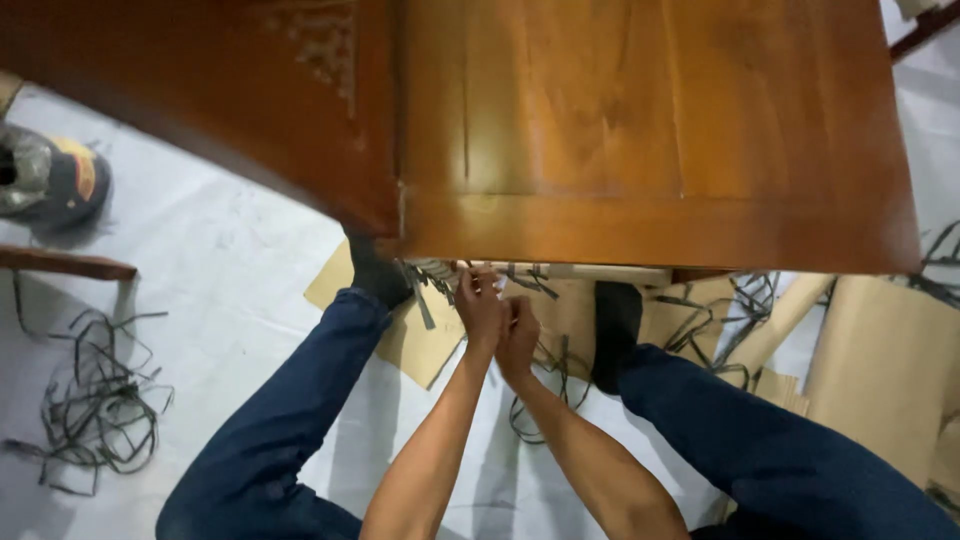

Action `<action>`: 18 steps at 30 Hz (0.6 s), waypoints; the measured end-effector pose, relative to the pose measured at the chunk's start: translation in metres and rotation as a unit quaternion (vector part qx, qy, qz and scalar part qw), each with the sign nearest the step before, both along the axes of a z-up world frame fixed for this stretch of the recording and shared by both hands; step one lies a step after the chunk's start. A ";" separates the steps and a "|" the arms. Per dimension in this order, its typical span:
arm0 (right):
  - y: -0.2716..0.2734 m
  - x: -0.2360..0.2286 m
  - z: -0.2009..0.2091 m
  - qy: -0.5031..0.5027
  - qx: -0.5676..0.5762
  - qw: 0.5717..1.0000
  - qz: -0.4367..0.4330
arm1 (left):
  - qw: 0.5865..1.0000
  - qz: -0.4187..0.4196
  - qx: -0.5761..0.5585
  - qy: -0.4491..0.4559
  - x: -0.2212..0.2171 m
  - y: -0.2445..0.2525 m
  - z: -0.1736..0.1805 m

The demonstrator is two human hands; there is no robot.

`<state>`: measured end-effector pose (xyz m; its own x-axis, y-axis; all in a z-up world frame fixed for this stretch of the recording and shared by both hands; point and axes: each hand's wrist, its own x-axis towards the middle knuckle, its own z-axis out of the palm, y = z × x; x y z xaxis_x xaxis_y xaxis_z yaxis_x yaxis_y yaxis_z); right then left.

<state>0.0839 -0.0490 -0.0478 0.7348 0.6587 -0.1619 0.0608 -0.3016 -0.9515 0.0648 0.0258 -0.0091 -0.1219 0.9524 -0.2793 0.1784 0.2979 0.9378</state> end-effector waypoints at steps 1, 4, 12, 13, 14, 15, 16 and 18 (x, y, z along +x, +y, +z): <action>0.002 0.007 0.020 -0.080 0.019 0.996 0.019 | 1.000 0.009 0.019 -0.004 -0.002 -0.002 -0.001; 0.019 0.034 0.041 -0.253 0.025 0.965 0.060 | 0.999 0.026 0.026 -0.015 -0.008 -0.014 0.007; 0.070 0.075 0.043 -0.532 0.047 0.758 0.373 | 0.999 0.036 0.003 0.010 -0.021 -0.029 0.003; 0.070 0.076 0.046 -0.511 0.052 0.763 0.391 | 1.000 0.024 0.002 0.013 -0.023 -0.028 0.002; 0.070 0.077 0.050 -0.490 0.057 0.768 0.409 | 1.000 0.012 0.000 0.016 -0.025 -0.027 0.002; 0.072 0.075 0.056 -0.488 0.058 0.768 0.410 | 1.000 0.014 -0.001 0.017 -0.027 -0.026 0.014; 0.074 0.073 0.061 -0.465 -0.007 0.780 0.420 | 1.000 0.007 -0.002 0.014 -0.028 -0.025 0.026; 0.080 0.076 0.058 -0.438 -0.074 0.787 0.428 | 1.000 0.000 -0.006 0.011 -0.032 -0.026 0.043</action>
